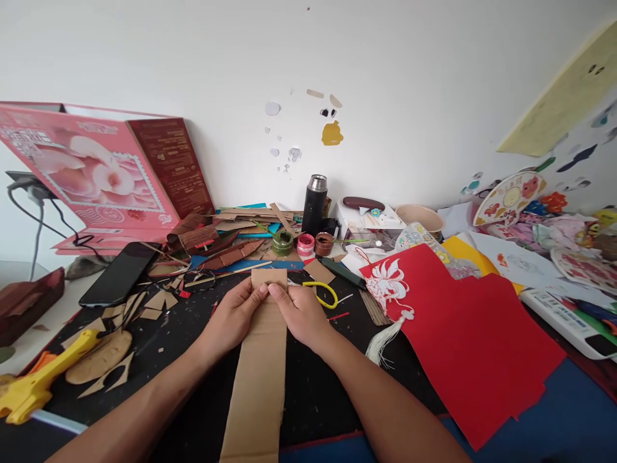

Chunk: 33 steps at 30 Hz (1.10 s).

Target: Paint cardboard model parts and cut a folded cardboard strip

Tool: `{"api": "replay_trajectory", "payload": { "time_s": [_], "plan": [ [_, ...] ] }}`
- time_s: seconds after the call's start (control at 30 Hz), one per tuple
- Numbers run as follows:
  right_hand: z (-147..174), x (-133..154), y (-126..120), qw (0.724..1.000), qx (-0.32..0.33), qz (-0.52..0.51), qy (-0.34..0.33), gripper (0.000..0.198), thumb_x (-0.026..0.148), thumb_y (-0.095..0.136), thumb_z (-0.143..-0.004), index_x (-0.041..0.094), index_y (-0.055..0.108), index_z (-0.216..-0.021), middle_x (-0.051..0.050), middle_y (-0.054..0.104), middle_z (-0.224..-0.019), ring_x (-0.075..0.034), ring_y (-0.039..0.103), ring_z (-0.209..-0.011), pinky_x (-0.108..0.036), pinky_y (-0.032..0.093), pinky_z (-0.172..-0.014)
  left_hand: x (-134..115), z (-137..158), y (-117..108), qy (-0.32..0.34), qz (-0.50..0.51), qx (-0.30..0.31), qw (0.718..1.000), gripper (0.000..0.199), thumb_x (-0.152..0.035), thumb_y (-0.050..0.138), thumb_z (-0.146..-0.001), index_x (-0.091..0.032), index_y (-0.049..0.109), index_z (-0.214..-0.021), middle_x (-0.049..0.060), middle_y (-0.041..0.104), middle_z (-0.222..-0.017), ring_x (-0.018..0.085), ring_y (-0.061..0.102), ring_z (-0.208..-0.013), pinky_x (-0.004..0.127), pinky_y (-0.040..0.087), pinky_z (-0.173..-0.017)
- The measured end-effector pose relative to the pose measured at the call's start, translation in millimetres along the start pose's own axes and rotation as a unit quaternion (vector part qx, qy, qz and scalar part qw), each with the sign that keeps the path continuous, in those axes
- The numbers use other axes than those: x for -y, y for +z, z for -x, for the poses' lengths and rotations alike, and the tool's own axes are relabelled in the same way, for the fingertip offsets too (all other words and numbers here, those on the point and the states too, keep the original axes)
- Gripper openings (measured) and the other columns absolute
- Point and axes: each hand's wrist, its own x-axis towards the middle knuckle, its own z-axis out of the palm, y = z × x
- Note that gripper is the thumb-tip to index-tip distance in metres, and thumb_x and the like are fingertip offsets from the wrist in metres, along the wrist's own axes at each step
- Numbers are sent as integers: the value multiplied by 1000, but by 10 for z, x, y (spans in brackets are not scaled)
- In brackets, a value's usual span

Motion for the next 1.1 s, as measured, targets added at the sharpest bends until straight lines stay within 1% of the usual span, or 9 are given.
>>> {"api": "replay_trajectory", "payload": {
  "time_s": [0.17,0.27,0.37,0.5,0.6,0.73,0.83,1.0,1.1],
  "plan": [
    [-18,-17,-10,1000,-9,-23,-7,54,60,43,-105,24,44,-65,0,49,-63,-17,46,-62,-30,30,-60,6,-8,25,-10,14,-12,1000,69,-80,70,-82,-18,75,-111,12,82,-111,32,74,-99,40,57,-92],
    [-17,-8,-27,999,8,-38,-3,58,63,47,-104,24,38,-61,2,41,-60,-15,39,-59,-29,26,-56,-10,-24,-3,-26,13,-19,999,67,-82,70,-81,-18,75,-99,8,80,-97,28,71,-89,35,56,-81],
    [1,-7,-27,997,40,-59,19,62,68,51,-101,25,36,-60,3,37,-58,-14,36,-56,-28,24,-53,-28,-39,-43,-27,24,-25,999,64,-80,73,-79,-19,74,-95,5,78,-90,25,69,-83,32,55,-77],
    [9,-20,-26,987,68,-136,58,62,76,50,-99,24,46,-66,2,48,-58,-15,47,-52,-27,31,-48,-50,-24,-49,-34,24,-21,999,63,-79,74,-79,-19,74,-98,5,78,-91,23,68,-80,31,54,-74],
    [-5,-20,-34,980,55,-172,84,59,77,51,-98,24,56,-73,2,53,-59,-16,52,-49,-27,36,-47,-64,0,-7,-38,24,-10,999,64,-78,75,-78,-19,75,-102,6,79,-93,24,69,-83,32,55,-74],
    [-12,-11,-29,994,-7,-102,37,53,65,52,-103,21,70,-79,-2,64,-68,-20,60,-63,-28,40,-57,-56,1,39,-33,35,-8,999,62,-78,76,-77,-18,75,-95,6,79,-90,25,69,-84,33,55,-77],
    [-5,-8,-13,998,-21,-59,2,52,57,48,-107,19,78,-87,-5,73,-77,-22,65,-74,-29,41,-64,-40,-7,32,-29,34,-4,999,59,-76,77,-78,-18,74,-89,5,77,-85,23,67,-81,32,54,-76],
    [-3,-13,0,998,-19,-53,-12,51,54,47,-108,20,79,-86,-5,76,-80,-22,65,-75,-30,45,-68,-37,12,29,-12,29,-12,999,56,-74,77,-80,-19,75,-93,6,80,-91,23,68,-82,32,54,-77],
    [-8,-13,-6,998,-21,-67,-5,51,55,48,-107,20,76,-85,-4,73,-78,-21,64,-74,-30,45,-68,-42,24,59,-25,36,-24,999,60,-75,77,-79,-19,76,-98,7,81,-95,23,69,-81,33,55,-77]
  ]
}}
